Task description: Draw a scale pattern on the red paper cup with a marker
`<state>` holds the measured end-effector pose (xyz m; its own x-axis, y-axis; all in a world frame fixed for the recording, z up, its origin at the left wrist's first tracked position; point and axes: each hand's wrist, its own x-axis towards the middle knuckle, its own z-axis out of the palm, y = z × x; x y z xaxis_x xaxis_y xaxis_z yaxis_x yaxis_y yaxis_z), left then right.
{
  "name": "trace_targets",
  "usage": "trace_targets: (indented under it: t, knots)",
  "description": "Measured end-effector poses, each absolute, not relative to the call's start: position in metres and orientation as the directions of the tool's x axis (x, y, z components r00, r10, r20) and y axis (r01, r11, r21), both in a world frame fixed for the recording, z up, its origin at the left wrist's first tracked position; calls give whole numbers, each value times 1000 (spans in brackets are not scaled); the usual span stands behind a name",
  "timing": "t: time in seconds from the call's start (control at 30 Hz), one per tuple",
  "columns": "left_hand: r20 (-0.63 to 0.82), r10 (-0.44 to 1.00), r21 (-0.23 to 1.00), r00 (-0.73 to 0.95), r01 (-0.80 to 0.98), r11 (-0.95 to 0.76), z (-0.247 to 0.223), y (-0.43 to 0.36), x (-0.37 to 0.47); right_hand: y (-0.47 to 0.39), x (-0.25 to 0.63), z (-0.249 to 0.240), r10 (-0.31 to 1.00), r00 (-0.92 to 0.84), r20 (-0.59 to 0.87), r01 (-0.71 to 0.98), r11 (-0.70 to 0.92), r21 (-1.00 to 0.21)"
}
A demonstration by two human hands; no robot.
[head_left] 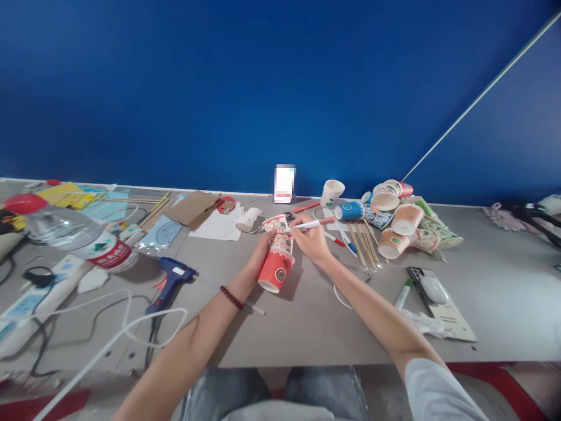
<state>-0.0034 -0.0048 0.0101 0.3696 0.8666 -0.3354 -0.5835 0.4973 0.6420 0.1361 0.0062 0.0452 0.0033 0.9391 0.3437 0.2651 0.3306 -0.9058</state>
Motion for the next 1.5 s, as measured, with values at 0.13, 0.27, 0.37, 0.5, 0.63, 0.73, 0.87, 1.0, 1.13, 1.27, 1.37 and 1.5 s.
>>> trace_targets:
  t: [0.13,0.27,0.37,0.5,0.63,0.73,0.87,1.0,1.13,1.27,1.37,1.5]
  knots:
    - [-319,885,658,340,-593,465,7,-2,-4,6,136,45,940,12,342,263,327,-908]
    - [-317,880,662,352,-583,472,4,-1,-4,8,137,44,937,60,344,284,314,-906]
    - [-323,877,660,355,-580,478,4,-2,-5,10,138,42,933,63,355,288,323,-902]
    - [-324,873,650,364,-585,485,5,-2,-5,10,139,41,929,64,365,296,331,-896]
    - [-343,870,648,355,-580,493,4,-1,-4,9,138,42,930,61,363,304,330,-894]
    - [-330,871,644,363,-588,489,4,-2,-4,7,137,44,933,28,358,300,334,-894]
    - [-314,869,631,382,-600,492,5,-3,-5,5,136,46,937,2,350,298,334,-894]
    - [-335,870,636,363,-594,493,5,-2,-5,8,138,43,930,48,364,293,335,-896]
    - [-333,871,651,360,-581,489,2,0,-5,11,139,40,931,67,359,268,330,-905]
    - [-341,870,658,357,-571,491,0,0,-5,10,139,41,933,72,353,285,320,-904]
    - [-339,873,657,352,-575,487,2,-1,-5,9,138,42,933,75,351,286,317,-904]
    - [-327,874,654,360,-581,484,5,-4,-4,8,138,42,933,67,354,293,320,-901]
